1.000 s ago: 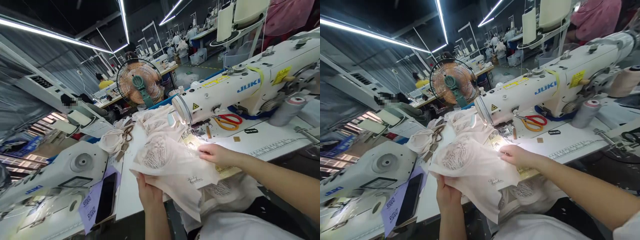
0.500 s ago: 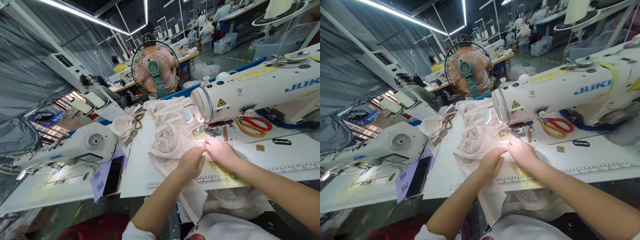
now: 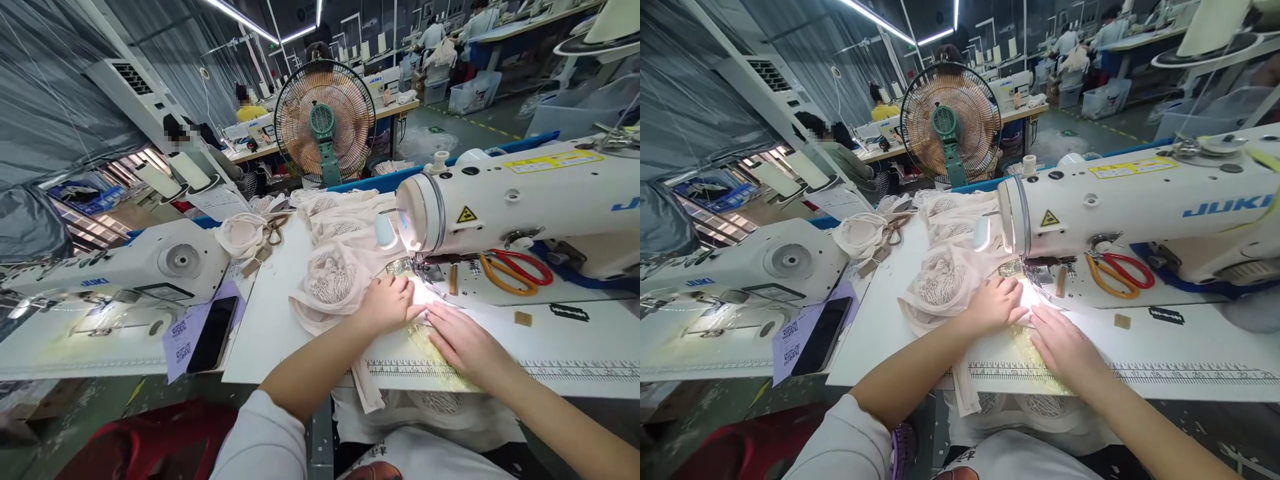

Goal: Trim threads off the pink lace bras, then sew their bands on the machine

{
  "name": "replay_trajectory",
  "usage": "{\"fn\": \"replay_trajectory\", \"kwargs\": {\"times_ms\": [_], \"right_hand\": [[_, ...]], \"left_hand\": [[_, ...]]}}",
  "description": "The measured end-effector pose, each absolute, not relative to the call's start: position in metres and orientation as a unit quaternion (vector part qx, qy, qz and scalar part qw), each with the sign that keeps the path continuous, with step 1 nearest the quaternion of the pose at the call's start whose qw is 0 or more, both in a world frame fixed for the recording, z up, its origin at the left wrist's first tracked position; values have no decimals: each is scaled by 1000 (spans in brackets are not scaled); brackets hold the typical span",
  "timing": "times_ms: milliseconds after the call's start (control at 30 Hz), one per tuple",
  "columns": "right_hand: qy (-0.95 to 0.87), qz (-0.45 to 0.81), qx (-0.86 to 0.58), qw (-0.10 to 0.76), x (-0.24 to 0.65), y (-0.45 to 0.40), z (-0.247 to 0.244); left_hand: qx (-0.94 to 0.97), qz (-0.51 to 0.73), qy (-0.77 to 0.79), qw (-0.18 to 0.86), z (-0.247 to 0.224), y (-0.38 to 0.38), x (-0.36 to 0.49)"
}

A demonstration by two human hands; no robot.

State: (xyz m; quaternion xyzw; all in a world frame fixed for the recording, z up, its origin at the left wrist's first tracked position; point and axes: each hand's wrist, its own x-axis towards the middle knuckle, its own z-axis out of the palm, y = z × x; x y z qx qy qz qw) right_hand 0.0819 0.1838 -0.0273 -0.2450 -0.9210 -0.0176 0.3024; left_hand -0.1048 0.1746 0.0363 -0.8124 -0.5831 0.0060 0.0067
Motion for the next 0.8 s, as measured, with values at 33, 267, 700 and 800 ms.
{"fn": "replay_trajectory", "kwargs": {"times_ms": [33, 267, 700, 800], "right_hand": [[-921, -19, -247, 300, 86, 181, -29], [-913, -36, -299, 277, 93, 168, -29], [-913, -29, -283, 294, 91, 168, -29], [-912, -23, -284, 293, 90, 168, -29]], "left_hand": [[-810, 9, -586, 6, 36, 178, -104], [-797, 11, -604, -7, 28, 198, -101], [-807, -6, -589, -44, 35, 199, -104], [-809, -13, -586, -46, 36, 201, -104]]}}
